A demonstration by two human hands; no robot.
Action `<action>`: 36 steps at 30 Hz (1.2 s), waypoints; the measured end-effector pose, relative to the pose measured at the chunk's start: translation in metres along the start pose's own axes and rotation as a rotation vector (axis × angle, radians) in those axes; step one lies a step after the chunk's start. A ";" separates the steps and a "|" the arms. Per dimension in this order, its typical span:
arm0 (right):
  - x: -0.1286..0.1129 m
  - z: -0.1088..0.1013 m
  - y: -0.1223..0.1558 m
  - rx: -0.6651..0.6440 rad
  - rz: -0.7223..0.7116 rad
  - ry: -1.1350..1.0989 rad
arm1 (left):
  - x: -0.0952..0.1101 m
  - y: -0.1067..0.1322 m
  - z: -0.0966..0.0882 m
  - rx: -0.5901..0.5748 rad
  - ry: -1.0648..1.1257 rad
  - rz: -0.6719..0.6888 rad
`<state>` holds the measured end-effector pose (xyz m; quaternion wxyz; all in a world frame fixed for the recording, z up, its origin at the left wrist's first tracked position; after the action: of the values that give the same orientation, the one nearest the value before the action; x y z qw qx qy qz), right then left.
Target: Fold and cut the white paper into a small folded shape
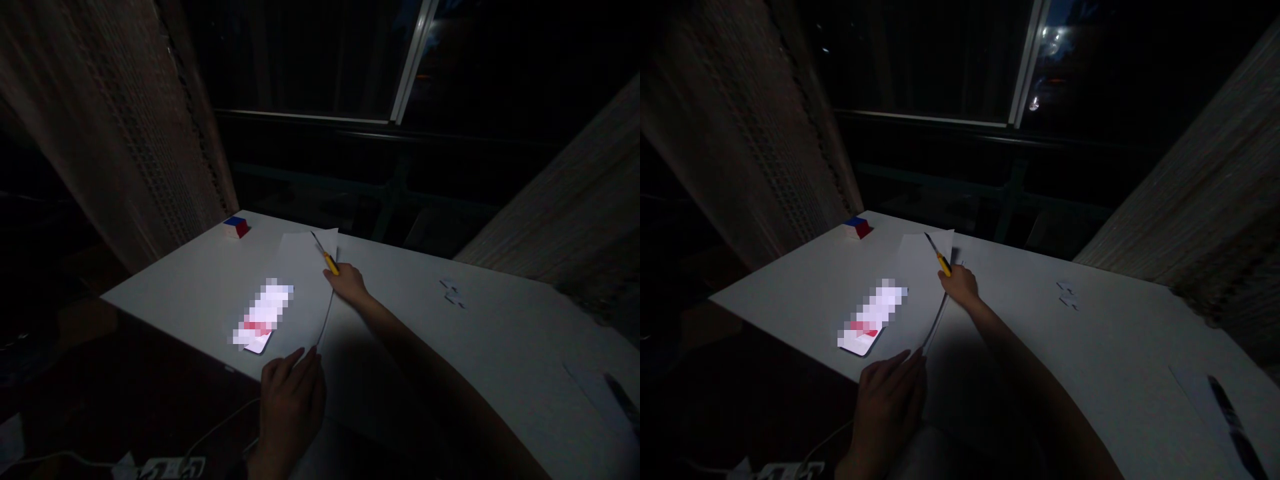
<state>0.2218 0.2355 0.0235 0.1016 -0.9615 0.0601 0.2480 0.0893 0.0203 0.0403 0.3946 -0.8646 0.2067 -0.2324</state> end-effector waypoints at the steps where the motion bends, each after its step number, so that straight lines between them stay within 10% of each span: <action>1: -0.001 0.000 -0.002 0.000 -0.005 0.009 | 0.000 0.000 0.000 -0.003 -0.007 0.001; 20: 0.021 -0.001 -0.040 0.098 0.098 0.034 | 0.001 0.005 0.004 -0.024 -0.054 -0.013; 36: 0.048 -0.052 -0.047 0.398 0.153 0.056 | 0.000 0.008 0.001 0.056 -0.037 -0.043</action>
<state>0.2954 0.2666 0.0519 0.2686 -0.9217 0.1834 0.2112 0.0883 0.0158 0.0333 0.4172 -0.8617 0.1741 -0.2303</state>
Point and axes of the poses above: each hand's wrist, its own y-axis away from the middle knuckle, its own z-axis out of the palm, x = y × z, the point moved 10 cm from there along -y, towards the middle knuckle, and after that the axes turned 9 degrees about x, right-handed, at the moved point
